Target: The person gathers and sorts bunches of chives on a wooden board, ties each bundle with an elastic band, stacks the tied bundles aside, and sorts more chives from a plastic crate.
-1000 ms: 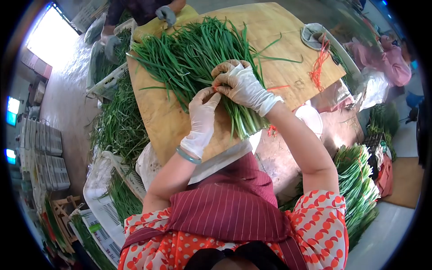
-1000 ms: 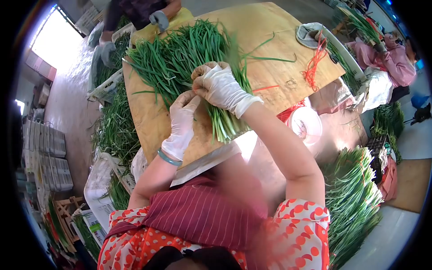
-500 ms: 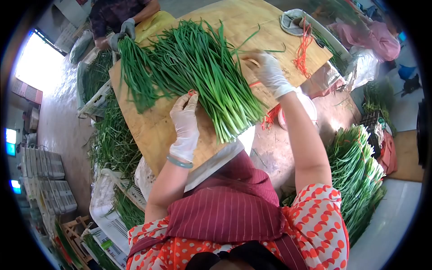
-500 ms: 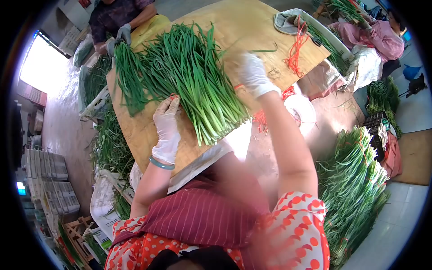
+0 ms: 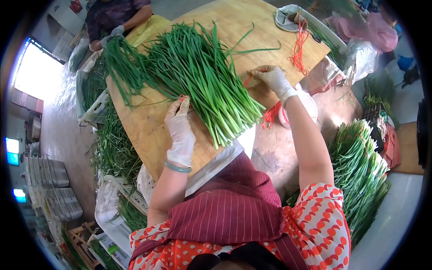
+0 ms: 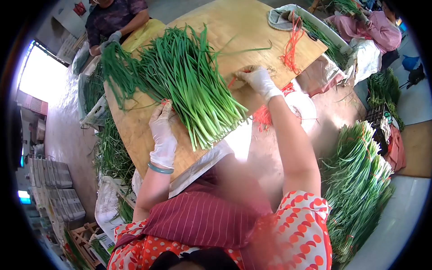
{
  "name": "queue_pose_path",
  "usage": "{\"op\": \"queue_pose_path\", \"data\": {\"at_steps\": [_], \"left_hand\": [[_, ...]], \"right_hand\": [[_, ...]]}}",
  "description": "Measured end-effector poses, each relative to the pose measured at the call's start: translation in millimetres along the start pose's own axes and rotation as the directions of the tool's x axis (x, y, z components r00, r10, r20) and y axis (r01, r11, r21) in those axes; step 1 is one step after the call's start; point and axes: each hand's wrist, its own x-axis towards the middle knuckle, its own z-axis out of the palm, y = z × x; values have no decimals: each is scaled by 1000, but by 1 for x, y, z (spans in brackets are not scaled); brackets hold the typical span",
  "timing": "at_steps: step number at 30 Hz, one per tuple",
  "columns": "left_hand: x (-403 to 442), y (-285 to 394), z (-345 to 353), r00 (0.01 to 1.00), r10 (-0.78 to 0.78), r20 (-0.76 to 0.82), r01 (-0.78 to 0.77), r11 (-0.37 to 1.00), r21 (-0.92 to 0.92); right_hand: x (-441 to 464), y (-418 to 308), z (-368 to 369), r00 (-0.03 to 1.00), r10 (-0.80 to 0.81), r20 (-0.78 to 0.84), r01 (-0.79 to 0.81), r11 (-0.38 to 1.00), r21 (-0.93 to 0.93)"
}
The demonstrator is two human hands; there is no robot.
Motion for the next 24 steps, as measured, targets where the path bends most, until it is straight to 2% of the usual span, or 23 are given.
{"op": "queue_pose_path", "data": {"at_steps": [1,2,4,5,6,9,10,12,13,15,16,17,18,19,21,22,24], "left_hand": [[0,-2,1,999,43,2,-43,999,20],[1,-3,1,996,87,5,-88,995,39],[4,-7,-3,998,66,-1,-65,996,67],[5,-8,-4,999,41,-9,-40,995,95],[4,-7,-4,999,39,-7,-38,995,97],[1,-5,-2,1000,7,-17,-7,999,47],[2,-7,-4,1000,7,-10,-7,999,35],[4,-8,-5,1000,8,-1,-8,1000,22],[4,-8,-6,1000,27,-5,-27,999,41],[5,-10,-8,999,47,-11,-46,997,61],[7,-12,-11,1000,-1,-6,1,1000,1],[7,-13,-13,999,-49,2,49,997,-58],[2,-9,-11,999,-51,-1,50,997,-58],[-5,0,-5,994,-106,-34,102,990,-92],[-10,10,2,986,-156,-67,146,981,-131],[-12,13,3,989,-143,-45,137,983,-119],[-11,14,2,991,-130,-35,125,986,-114]], "right_hand": [[-18,-24,13,997,65,35,-73,944,320],[-15,-20,19,997,66,34,-74,944,322],[-8,-13,29,992,129,18,-117,826,552],[-7,-12,29,987,160,34,-158,882,444],[-8,-12,32,986,163,33,-160,881,446],[-2,1,34,989,139,48,-146,965,220],[3,7,34,989,143,47,-150,964,219],[8,11,35,994,103,-36,-103,995,18],[9,9,35,994,104,-36,-103,995,18],[9,2,35,987,133,-92,-150,963,-223],[8,0,37,987,134,-90,-151,963,-224],[7,-3,41,983,171,-71,-170,985,23],[5,-3,43,978,203,-43,-184,945,269],[4,-3,44,978,203,-41,-185,946,267],[2,-4,45,990,89,114,-131,885,446],[0,-7,45,989,85,120,-131,887,443],[-3,-14,44,975,7,224,-73,954,291]]}}
